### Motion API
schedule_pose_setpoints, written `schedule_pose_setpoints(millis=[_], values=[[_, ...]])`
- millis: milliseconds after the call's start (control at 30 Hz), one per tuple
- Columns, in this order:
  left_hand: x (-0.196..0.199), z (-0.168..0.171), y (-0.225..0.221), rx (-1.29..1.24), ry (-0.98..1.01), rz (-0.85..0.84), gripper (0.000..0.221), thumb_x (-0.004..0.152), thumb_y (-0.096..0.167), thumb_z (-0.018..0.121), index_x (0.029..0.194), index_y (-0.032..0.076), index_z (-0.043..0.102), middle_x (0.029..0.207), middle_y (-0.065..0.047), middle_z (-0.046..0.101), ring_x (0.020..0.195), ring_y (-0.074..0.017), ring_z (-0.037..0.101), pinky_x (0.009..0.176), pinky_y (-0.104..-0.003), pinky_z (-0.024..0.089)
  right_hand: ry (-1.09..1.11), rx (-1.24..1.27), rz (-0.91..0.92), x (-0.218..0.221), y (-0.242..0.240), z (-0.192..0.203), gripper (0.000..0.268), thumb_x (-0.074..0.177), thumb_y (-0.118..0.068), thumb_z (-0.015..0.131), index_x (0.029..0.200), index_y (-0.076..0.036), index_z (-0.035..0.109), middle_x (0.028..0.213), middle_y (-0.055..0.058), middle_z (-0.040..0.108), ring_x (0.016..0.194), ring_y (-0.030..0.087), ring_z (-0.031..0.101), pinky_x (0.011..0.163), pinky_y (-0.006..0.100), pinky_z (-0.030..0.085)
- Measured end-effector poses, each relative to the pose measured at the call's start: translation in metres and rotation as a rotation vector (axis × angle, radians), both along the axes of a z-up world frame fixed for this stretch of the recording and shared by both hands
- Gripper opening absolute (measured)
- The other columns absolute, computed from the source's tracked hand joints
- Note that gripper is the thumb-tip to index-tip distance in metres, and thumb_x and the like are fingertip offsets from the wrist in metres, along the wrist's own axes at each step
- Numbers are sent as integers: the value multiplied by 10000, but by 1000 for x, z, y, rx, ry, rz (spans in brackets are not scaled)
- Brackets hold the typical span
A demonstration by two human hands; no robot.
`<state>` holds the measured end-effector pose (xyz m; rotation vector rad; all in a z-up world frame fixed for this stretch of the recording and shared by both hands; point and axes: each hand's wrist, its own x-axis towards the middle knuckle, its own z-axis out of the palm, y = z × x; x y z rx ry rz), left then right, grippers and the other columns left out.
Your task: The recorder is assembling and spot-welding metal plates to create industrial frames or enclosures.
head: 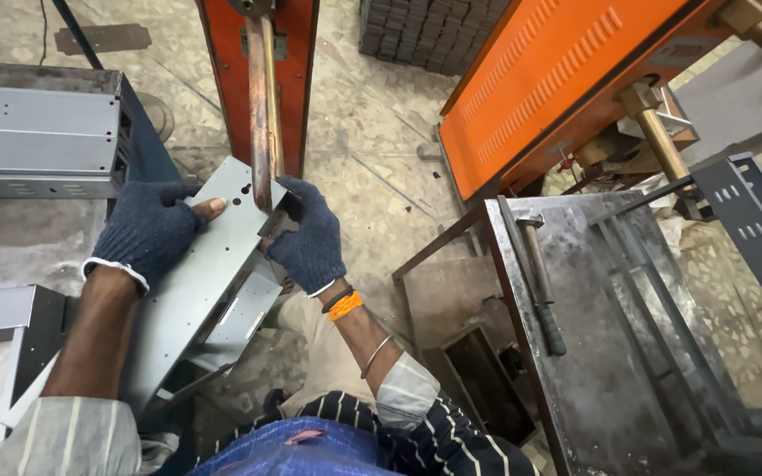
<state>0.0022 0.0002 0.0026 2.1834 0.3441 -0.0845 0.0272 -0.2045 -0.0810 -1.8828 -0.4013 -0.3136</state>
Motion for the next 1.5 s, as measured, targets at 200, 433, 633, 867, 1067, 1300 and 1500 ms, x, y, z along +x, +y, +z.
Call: schedule_pose_setpoints(millis=[200,433,633,867,1067,1300,1500], values=[[-1,1,-1,-50,-16,22,442,854,352,789,1139,15,763,833,-175,779,678,-224,704,679,-376,549,-4,27,14,-1,3,5,803,602,-12,854,1346,-94,563,1181,124,688,1111,254,692,957,348,572],[0,3,-3,6,12,3,423,867,354,780,1121,16,787,839,-196,777,696,-248,714,703,-400,544,49,73,-27,-6,9,6,704,686,10,766,1352,-81,553,1162,114,658,1089,255,685,967,347,557],[3,-3,2,61,-59,-17,446,872,372,795,1103,-8,783,867,-202,768,731,-246,716,734,-390,533,-63,84,-43,-3,10,0,696,669,4,754,1334,-62,559,1185,117,640,1093,264,677,993,356,556],[1,8,-4,84,2,-3,437,890,400,757,1099,17,787,868,-242,770,760,-338,731,767,-446,544,-71,51,-81,-5,13,1,684,643,-26,792,1293,-58,581,1164,127,670,1060,257,700,956,340,569],[3,3,-4,142,-67,3,437,875,422,751,1124,65,781,939,-235,755,844,-359,736,818,-440,536,-55,140,-88,-2,17,-4,678,662,-71,851,1284,-55,581,1160,112,692,1058,227,714,951,329,578],[-1,14,-9,103,-90,3,472,844,447,753,1117,64,783,938,-232,760,850,-352,745,820,-436,539,-26,157,-98,-1,18,-8,721,641,-84,891,1285,-41,570,1154,111,696,1079,217,711,968,328,572],[-3,17,-11,78,12,36,519,823,496,773,1069,40,799,884,-231,771,783,-330,754,786,-438,549,-34,164,-78,2,17,-9,713,650,-79,892,1284,-34,570,1167,109,692,1096,217,711,990,328,572]])
